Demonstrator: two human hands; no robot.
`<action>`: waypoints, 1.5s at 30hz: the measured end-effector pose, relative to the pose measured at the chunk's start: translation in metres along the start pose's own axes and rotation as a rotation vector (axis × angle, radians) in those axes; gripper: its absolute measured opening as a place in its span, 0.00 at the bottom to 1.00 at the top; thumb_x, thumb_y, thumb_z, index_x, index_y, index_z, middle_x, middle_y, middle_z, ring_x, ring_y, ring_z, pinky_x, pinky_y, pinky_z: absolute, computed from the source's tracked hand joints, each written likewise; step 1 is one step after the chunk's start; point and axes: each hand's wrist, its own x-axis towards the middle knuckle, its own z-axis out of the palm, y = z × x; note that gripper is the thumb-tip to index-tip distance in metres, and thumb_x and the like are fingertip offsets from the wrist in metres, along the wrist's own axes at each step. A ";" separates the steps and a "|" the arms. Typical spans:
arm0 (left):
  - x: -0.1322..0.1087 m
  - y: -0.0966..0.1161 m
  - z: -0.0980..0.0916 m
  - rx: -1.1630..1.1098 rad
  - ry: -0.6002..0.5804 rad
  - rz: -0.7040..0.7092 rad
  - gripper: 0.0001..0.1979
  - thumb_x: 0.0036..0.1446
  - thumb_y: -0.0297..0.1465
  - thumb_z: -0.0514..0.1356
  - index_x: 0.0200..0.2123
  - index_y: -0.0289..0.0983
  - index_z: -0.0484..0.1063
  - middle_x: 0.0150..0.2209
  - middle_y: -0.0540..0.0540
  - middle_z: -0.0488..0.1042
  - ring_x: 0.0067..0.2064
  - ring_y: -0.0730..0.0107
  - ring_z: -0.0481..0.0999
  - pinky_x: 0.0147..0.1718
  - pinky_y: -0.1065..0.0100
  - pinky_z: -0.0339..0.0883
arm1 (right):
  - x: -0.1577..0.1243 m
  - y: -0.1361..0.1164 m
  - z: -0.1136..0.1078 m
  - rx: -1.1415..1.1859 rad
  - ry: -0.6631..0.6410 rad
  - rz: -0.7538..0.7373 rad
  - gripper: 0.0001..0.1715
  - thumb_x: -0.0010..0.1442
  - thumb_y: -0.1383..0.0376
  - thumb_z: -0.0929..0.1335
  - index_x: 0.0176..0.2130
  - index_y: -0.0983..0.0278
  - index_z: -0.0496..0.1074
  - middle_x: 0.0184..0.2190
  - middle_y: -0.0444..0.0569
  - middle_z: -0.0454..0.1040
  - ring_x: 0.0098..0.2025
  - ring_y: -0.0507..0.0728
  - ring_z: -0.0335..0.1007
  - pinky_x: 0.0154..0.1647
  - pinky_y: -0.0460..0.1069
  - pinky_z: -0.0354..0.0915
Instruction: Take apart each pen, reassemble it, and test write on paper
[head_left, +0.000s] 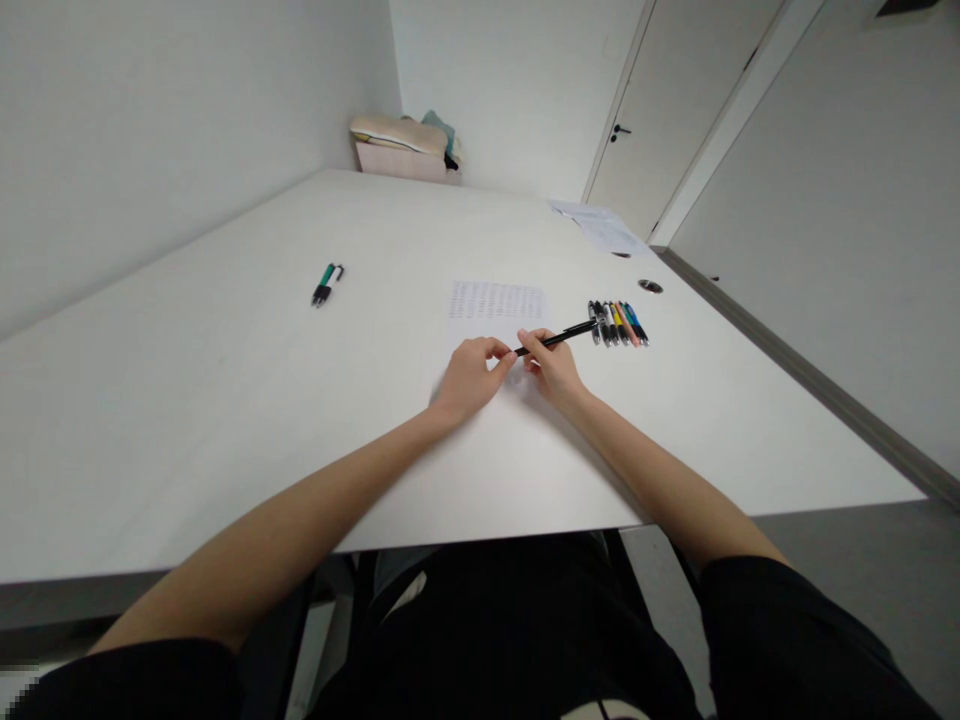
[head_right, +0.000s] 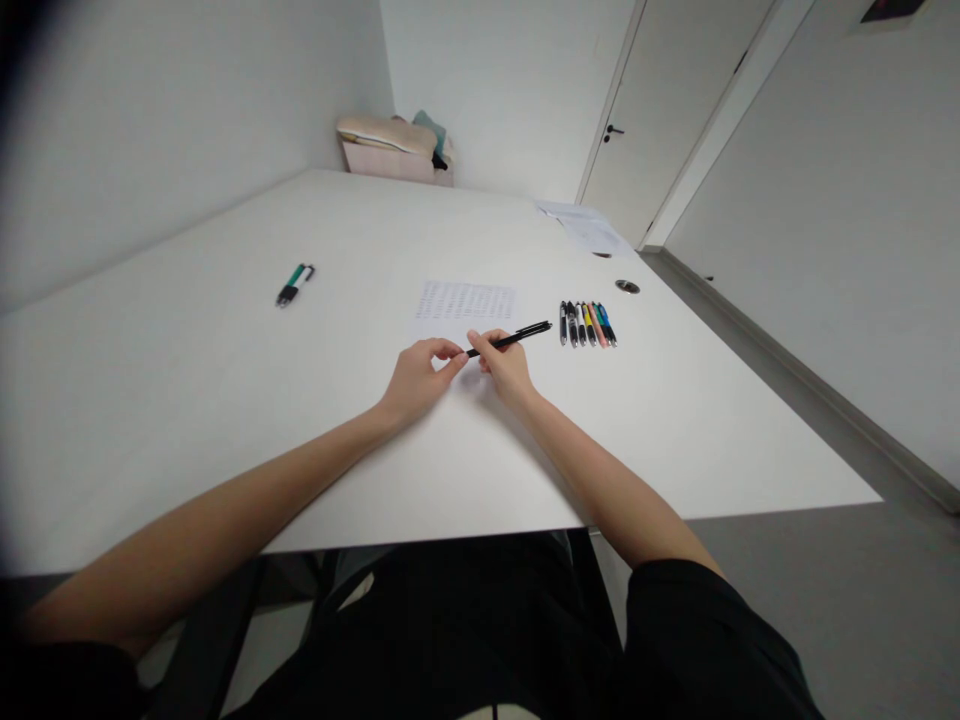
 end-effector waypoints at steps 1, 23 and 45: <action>0.000 0.000 0.000 -0.038 -0.017 -0.038 0.08 0.54 0.33 0.56 0.30 0.36 0.72 0.31 0.47 0.75 0.35 0.69 0.71 0.39 0.66 0.62 | 0.000 -0.003 0.000 0.070 0.018 0.040 0.21 0.39 0.53 0.75 0.24 0.63 0.65 0.19 0.39 0.67 0.21 0.47 0.61 0.20 0.43 0.56; 0.004 0.004 0.005 -1.200 -0.300 -0.956 0.15 0.59 0.32 0.52 0.29 0.28 0.73 0.31 0.38 0.76 0.32 0.69 0.76 0.31 0.71 0.70 | 0.015 -0.029 -0.038 0.889 -0.095 0.063 0.23 0.57 0.49 0.51 0.21 0.62 0.43 0.14 0.37 0.44 0.16 0.48 0.42 0.19 0.45 0.53; 0.004 0.002 0.007 -1.190 -0.284 -0.953 0.15 0.59 0.33 0.52 0.28 0.30 0.73 0.34 0.36 0.76 0.33 0.68 0.76 0.33 0.69 0.70 | 0.014 -0.031 -0.036 0.773 -0.009 0.040 0.21 0.57 0.56 0.52 0.18 0.63 0.44 0.13 0.38 0.41 0.15 0.48 0.38 0.17 0.45 0.51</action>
